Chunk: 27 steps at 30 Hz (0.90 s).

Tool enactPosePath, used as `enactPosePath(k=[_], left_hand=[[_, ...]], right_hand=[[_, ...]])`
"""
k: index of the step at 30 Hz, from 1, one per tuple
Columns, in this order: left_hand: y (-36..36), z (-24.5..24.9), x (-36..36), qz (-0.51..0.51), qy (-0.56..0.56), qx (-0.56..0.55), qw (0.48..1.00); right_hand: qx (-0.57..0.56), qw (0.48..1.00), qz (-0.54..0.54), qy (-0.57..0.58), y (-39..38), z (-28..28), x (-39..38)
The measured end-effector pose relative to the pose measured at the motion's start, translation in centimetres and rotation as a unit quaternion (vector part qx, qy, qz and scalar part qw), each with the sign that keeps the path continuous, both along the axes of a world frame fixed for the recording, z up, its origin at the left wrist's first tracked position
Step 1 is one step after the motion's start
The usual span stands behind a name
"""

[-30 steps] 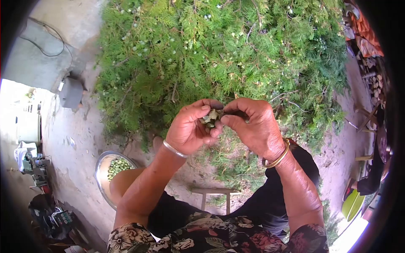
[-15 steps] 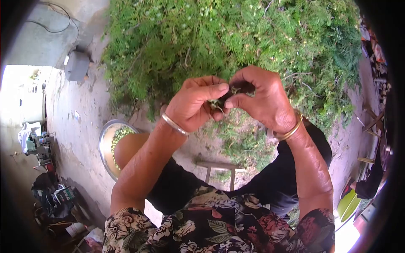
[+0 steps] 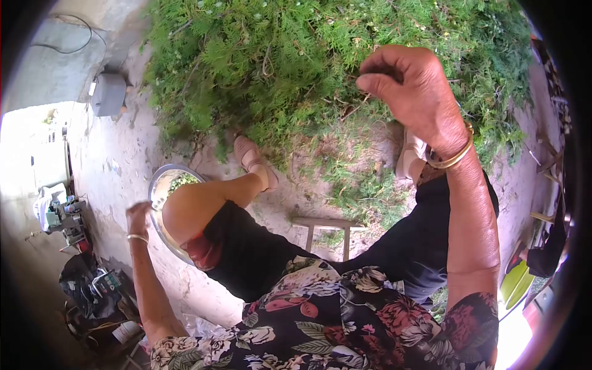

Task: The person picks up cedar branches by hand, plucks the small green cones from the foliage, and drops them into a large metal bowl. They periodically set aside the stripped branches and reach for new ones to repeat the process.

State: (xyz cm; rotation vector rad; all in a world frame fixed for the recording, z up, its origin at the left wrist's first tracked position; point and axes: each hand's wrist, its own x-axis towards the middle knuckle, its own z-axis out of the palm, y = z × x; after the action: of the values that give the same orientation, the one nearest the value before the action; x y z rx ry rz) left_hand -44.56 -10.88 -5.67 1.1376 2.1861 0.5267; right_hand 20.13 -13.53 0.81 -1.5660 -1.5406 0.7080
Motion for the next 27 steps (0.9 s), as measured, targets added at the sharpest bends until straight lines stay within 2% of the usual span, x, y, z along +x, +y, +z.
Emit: enactPosePath(k=[1, 2, 3, 5, 7, 9, 10, 11, 13, 15, 16, 17, 18, 20, 21, 23, 24, 26, 27], left_hand=[[-1.0, -1.7, -2.2, -0.019, 0.059, 0.014, 0.998], [-1.6, -2.1, -3.4, -0.048, 0.058, 0.004, 0.997], [-1.9, 0.6, 3.0, 0.06, 0.103, -0.044, 0.992], [-0.1, 0.2, 3.9, 0.053, 0.088, -0.098, 0.99], [3.9, -1.2, 4.2, -0.055, 0.032, -0.09, 0.994], [7.0, -0.2, 12.3, -0.168, -0.046, -0.002, 0.985], [8.2, 1.4, 17.6, -0.243, -0.026, -0.021, 0.97], [9.2, 2.1, 22.5, -0.316, -0.004, -0.041, 0.948], [11.1, -1.0, 28.1, -0.454, -0.043, 0.006, 0.89], [11.8, -3.2, 35.2, -0.624, 0.019, 0.016, 0.781], [11.7, -4.3, 38.8, -0.675, 0.074, -0.011, 0.734], [11.3, -6.6, 41.5, -0.688, 0.081, -0.025, 0.72], [10.6, -7.2, 44.9, -0.694, 0.134, -0.063, 0.705], [9.5, -11.3, 48.1, -0.675, 0.073, 0.032, 0.734], [9.6, -11.3, 49.7, -0.67, 0.08, 0.039, 0.737], [9.9, -10.7, 51.9, -0.642, 0.097, 0.138, 0.747], [10.9, -9.9, 52.1, -0.64, 0.102, 0.142, 0.748], [13.8, -8.0, 52.3, -0.583, 0.325, 0.254, 0.701], [15.1, -7.8, 51.8, -0.579, 0.327, 0.258, 0.7]], right_hand=[[0.007, 1.0, -0.024, -0.005, 0.1, 0.1, 0.6], [0.014, 0.999, -0.042, 0.007, 0.2, 0.0, 1.3], [0.014, 0.999, -0.046, 0.002, 0.1, 0.3, 1.8], [0.012, 0.989, -0.122, 0.086, 0.0, 1.4, 2.9], [0.02, 0.985, -0.159, 0.069, -0.1, 2.2, 3.5], [0.052, 0.954, -0.225, 0.193, -0.1, 2.5, 4.0], [0.055, 0.944, -0.245, 0.216, 0.0, 2.4, 4.3], [0.057, 0.943, -0.249, 0.215, -0.1, 2.4, 4.6], [0.053, 0.937, -0.263, 0.226, -0.4, 2.6, 4.8], [0.049, 0.927, -0.274, 0.249, -0.7, 3.0, 4.8], [0.038, 0.921, -0.287, 0.262, -0.9, 3.1, 4.8], [0.028, 0.914, -0.296, 0.276, -1.0, 3.2, 4.9], [0.006, 0.909, -0.309, 0.279, -1.0, 3.4, 5.0], [0.001, 0.906, -0.315, 0.283, -1.0, 3.6, 4.9], [-0.015, 0.901, -0.327, 0.286, -1.0, 3.6, 4.8], [-0.005, 0.899, -0.308, 0.312, -0.8, 3.8, 4.6], [-0.014, 0.908, -0.297, 0.295, -0.7, 4.1, 4.4], [-0.014, 0.922, -0.279, 0.269, -0.5, 4.1, 3.9], [-0.008, 0.922, -0.276, 0.27, -0.6, 3.8, 3.7]])
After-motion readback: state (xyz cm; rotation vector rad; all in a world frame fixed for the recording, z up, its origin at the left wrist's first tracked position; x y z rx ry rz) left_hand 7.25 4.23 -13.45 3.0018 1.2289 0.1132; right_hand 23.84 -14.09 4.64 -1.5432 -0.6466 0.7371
